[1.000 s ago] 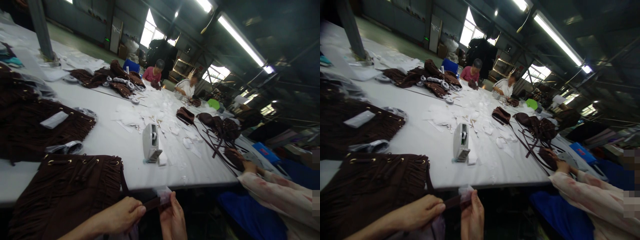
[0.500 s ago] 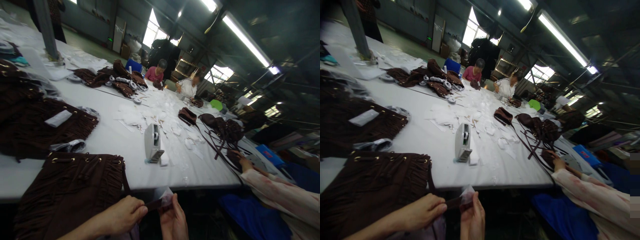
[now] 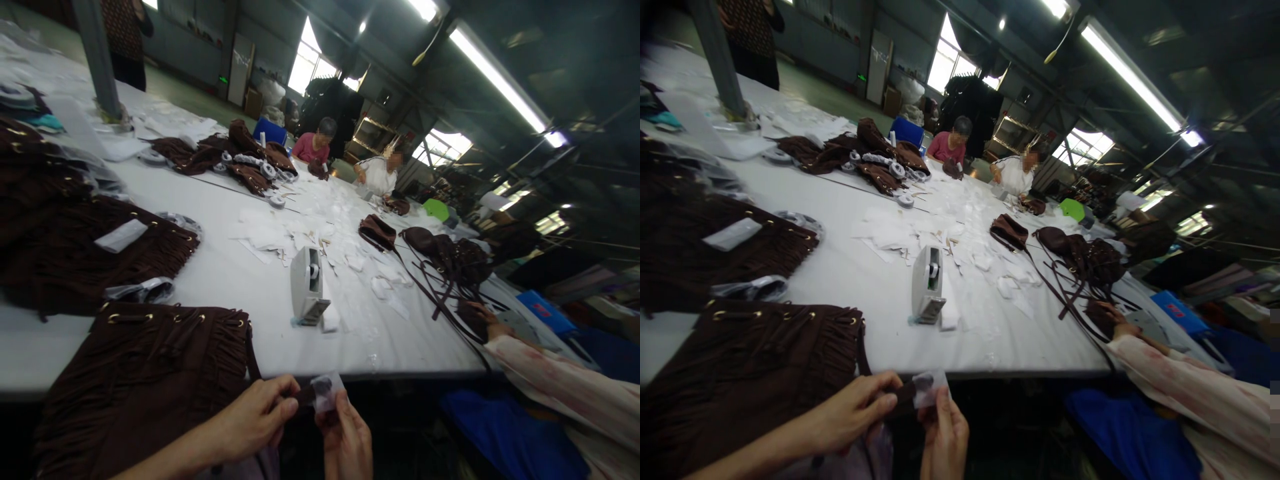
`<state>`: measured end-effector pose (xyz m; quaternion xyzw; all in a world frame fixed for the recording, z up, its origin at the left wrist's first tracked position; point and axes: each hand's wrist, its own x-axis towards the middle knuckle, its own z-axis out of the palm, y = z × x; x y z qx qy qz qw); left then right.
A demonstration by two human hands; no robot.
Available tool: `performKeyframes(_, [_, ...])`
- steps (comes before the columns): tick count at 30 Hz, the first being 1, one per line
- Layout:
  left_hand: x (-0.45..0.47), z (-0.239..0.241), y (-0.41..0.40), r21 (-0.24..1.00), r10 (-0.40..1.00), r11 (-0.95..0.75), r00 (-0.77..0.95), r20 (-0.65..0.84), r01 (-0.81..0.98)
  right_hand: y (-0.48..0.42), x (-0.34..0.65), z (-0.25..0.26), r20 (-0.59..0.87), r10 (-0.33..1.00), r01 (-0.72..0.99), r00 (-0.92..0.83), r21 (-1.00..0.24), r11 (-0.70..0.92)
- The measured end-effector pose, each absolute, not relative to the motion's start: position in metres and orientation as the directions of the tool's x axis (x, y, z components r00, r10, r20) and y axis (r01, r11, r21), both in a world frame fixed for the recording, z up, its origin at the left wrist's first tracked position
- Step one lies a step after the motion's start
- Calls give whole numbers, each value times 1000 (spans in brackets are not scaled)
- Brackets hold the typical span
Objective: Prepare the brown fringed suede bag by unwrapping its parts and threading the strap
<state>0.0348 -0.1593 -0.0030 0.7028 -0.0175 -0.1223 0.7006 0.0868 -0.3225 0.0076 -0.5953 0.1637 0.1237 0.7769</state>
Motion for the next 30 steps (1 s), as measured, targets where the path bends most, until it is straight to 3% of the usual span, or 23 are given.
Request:
performKeyframes(3, [33, -1, -159, 990, -261, -79, 956, -132, 115, -330, 88, 7, -330, 4, -326, 944, -929, 175])
performKeyframes(7, [36, -2, -165, 982, -184, -18, 964, -190, 190, -329, 81, 6, -227, 47, -220, 973, -968, -124])
performKeyframes(9, [40, -3, -169, 978, -159, 5, 966, -203, 207, -320, 73, 4, -186, 62, -173, 981, -969, -176])
performKeyframes(14, [49, 3, -170, 993, -185, -66, 977, -109, 98, -319, 74, -1, -188, -24, -189, 982, -978, -92])
performKeyframes(18, [49, 2, -165, 955, -279, -290, 960, -16, -68, -357, 103, 12, -177, -319, -130, 931, -978, 163])
performKeyframes(20, [49, 0, -166, 933, -301, -349, 953, -25, -86, -376, 113, 22, -189, -402, -89, 896, -963, 254])
performKeyframes(26, [60, 10, -179, 920, -283, -383, 958, -39, -76, -393, 111, 37, -221, -420, -125, 880, -962, 244])
performKeyframes(30, [65, 18, -187, 921, -280, -383, 959, -40, -74, -391, 101, 27, -202, -310, -186, 929, -979, 79])
